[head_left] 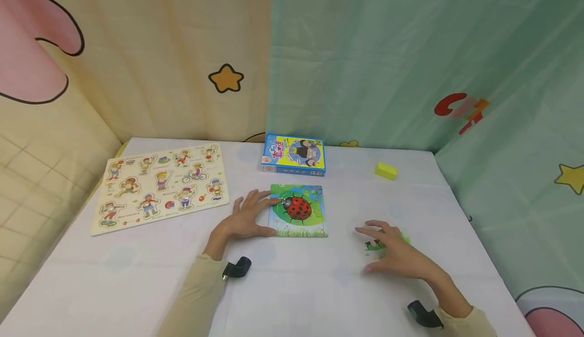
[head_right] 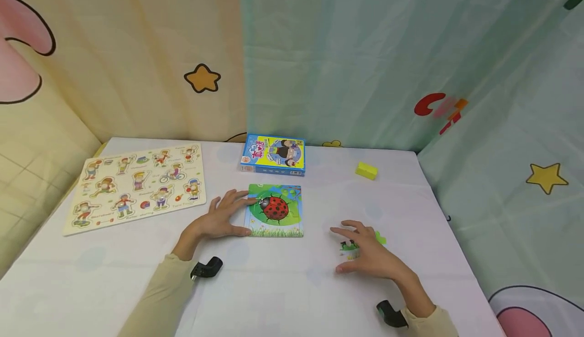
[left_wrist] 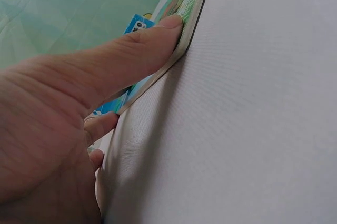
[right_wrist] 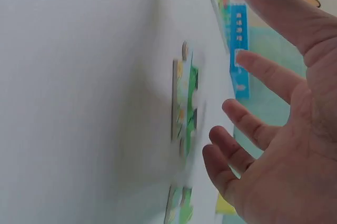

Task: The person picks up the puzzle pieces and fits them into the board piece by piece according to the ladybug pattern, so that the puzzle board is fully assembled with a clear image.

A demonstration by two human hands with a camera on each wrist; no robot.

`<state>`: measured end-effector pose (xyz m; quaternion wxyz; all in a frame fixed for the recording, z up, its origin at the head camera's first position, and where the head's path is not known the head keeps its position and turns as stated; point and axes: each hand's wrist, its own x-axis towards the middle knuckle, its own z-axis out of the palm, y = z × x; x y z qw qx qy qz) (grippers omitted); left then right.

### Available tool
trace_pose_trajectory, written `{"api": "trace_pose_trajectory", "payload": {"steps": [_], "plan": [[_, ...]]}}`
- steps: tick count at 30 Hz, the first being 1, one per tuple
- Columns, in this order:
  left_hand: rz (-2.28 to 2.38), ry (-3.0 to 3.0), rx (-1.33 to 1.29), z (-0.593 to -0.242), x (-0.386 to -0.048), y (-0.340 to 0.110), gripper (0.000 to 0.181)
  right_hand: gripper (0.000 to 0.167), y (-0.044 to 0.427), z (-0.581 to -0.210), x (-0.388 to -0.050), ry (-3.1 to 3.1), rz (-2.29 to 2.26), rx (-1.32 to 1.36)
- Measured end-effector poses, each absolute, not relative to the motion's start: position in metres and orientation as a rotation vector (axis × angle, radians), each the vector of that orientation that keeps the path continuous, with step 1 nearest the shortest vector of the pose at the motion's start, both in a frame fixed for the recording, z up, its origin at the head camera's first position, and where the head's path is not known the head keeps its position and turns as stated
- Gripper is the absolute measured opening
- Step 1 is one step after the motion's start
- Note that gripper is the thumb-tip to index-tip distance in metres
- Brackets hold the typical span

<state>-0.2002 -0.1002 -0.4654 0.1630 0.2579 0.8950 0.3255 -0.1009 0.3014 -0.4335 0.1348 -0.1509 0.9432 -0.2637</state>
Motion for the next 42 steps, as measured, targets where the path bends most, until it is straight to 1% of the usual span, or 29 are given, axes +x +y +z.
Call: {"api": "trace_pose_trajectory", "payload": {"steps": [7, 11, 18, 25, 35, 42], "plan": [[0.932, 2.544, 0.720, -0.466, -0.200, -0.101, 0.080, 0.079, 0.332, -0.435, -0.103, 2.459, -1.032, -0.359], [0.933, 2.542, 0.732, -0.465, -0.199, -0.101, 0.080, 0.075, 0.340, -0.439, -0.104, 2.436, -1.024, -0.439], [0.945, 2.545, 0.743, -0.463, -0.199, -0.100, 0.079, 0.055, 0.341, -0.448, -0.104, 2.589, -0.915, -0.607], [0.939, 2.543, 0.742, -0.463, -0.199, -0.100, 0.080, 0.045, 0.339, -0.452, -0.100, 2.691, -0.850, -0.706], [0.886, 2.597, 0.752, -0.471, -0.202, -0.097, 0.078, 0.043, 0.329, -0.447, -0.104, 2.743, -0.746, -0.794], [0.810, 2.627, 0.718, -0.469, -0.199, -0.094, 0.077, 0.045, 0.298, -0.446, -0.121, 2.776, -0.767, -0.804]]}}
